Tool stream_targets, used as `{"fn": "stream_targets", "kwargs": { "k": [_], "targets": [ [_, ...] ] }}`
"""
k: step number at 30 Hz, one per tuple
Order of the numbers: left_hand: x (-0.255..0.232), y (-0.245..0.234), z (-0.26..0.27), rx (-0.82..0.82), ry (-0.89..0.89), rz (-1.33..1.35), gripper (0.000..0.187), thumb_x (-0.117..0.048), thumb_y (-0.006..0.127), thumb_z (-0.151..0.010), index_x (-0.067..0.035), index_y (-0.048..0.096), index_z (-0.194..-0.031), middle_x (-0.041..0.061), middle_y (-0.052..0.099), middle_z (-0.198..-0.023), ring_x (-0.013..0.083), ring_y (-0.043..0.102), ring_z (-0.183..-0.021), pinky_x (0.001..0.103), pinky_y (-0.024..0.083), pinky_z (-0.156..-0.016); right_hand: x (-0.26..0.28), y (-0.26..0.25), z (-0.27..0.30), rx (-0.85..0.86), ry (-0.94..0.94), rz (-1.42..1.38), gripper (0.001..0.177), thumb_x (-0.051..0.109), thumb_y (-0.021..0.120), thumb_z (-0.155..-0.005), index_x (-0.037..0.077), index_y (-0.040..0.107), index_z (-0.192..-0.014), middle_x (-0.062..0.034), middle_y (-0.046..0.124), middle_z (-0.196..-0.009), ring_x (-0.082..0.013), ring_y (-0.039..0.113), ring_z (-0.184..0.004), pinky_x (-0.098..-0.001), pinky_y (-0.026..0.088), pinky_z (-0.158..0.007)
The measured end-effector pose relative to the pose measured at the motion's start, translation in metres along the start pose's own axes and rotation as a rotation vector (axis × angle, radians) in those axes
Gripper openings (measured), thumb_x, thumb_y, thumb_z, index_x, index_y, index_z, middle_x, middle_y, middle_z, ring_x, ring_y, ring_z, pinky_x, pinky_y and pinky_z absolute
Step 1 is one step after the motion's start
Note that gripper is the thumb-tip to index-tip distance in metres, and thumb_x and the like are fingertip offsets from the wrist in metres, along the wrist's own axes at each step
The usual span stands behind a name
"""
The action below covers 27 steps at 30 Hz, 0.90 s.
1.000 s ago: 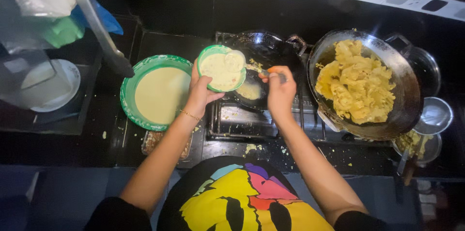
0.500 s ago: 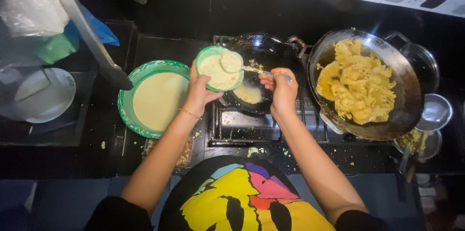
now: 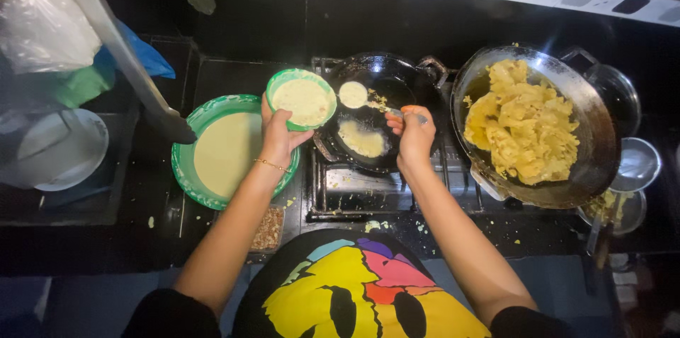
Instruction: The person scoops batter from a bowl and pours it into hot oil in a wok to fry. They use a slotted spoon to stir and flip the frying items, then remove the cooked pieces and place them into a container. The process is repeated with additional batter.
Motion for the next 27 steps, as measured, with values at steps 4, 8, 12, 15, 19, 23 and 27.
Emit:
{"fn": "stream_targets", "kwargs": {
  "k": [4,8,12,15,19,23,27],
  "targets": [
    [0.000,-0.007,-0.004,-0.009,0.014,0.003,0.079,-0.018,0.046,-0.085,-0.032,0.019,-0.157,0.015,0.048,-0.149,0.0413,0.069,-0.110,0.049,0.065,-0.079,-0.007,0.006,0.003,0.001,-0.150,0.128,0.011,0.006,0.049,-0.102,0.004,0.059,-0.102,-0.0118,0.072,-0.089,-0.0154,0.071,-0.078,-0.0259,0.051,-0.068],
    [0.001,-0.008,-0.006,0.004,0.017,0.012,0.079,-0.019,0.047,-0.086,-0.031,0.018,-0.159,0.014,0.046,-0.149,0.0405,0.068,-0.112,0.049,0.065,-0.079,-0.004,0.023,0.020,0.031,-0.231,0.325,0.011,0.008,0.050,-0.100,0.004,0.061,-0.102,-0.0110,0.072,-0.085,-0.0144,0.074,-0.082,-0.0280,0.054,-0.073],
    [0.002,-0.009,-0.005,0.000,0.010,0.026,0.081,-0.019,0.047,-0.085,-0.031,0.015,-0.159,0.014,0.044,-0.151,0.0414,0.067,-0.113,0.049,0.064,-0.080,0.014,0.041,0.040,-0.001,-0.313,0.610,0.012,0.012,0.055,-0.099,0.004,0.063,-0.103,-0.0099,0.077,-0.088,-0.0169,0.065,-0.070,-0.0314,0.051,-0.067],
    [0.001,-0.010,-0.005,0.001,0.009,0.025,0.081,-0.019,0.047,-0.086,-0.030,0.015,-0.159,0.014,0.043,-0.151,0.0407,0.066,-0.115,0.049,0.065,-0.082,0.017,0.054,0.047,0.028,-0.280,0.700,0.014,0.014,0.055,-0.099,0.005,0.063,-0.107,-0.0129,0.076,-0.087,-0.0241,0.065,-0.065,-0.0363,0.051,-0.064],
    [0.000,-0.009,-0.005,0.005,0.005,0.028,0.080,-0.019,0.046,-0.086,-0.031,0.013,-0.159,0.014,0.043,-0.152,0.0408,0.065,-0.117,0.050,0.064,-0.082,0.040,0.078,0.051,0.100,-0.576,0.716,0.011,0.010,0.055,-0.099,0.005,0.063,-0.104,-0.0138,0.075,-0.095,-0.0297,0.071,-0.086,-0.0404,0.054,-0.078],
    [-0.004,-0.007,-0.004,0.020,0.005,0.023,0.080,-0.020,0.045,-0.086,-0.030,0.014,-0.159,0.014,0.044,-0.151,0.0410,0.066,-0.117,0.049,0.064,-0.084,0.043,0.088,0.043,0.120,-0.646,0.765,0.011,0.009,0.057,-0.097,0.005,0.064,-0.104,-0.0148,0.072,-0.096,-0.0346,0.067,-0.090,-0.0449,0.051,-0.082],
    [-0.005,-0.008,-0.004,0.015,0.003,0.025,0.080,-0.020,0.045,-0.086,-0.031,0.014,-0.159,0.014,0.045,-0.151,0.0405,0.067,-0.117,0.049,0.063,-0.085,0.049,0.096,0.035,0.117,-0.696,0.827,0.012,0.009,0.058,-0.096,0.006,0.066,-0.105,-0.0157,0.069,-0.094,-0.0369,0.064,-0.091,-0.0469,0.049,-0.082]
  ]
}}
Point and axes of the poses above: each hand's wrist, its own z-axis away from the middle knuckle, its own y-axis out of the palm, x = y × z, the point moved 10 cm from there along -z, towards the middle knuckle
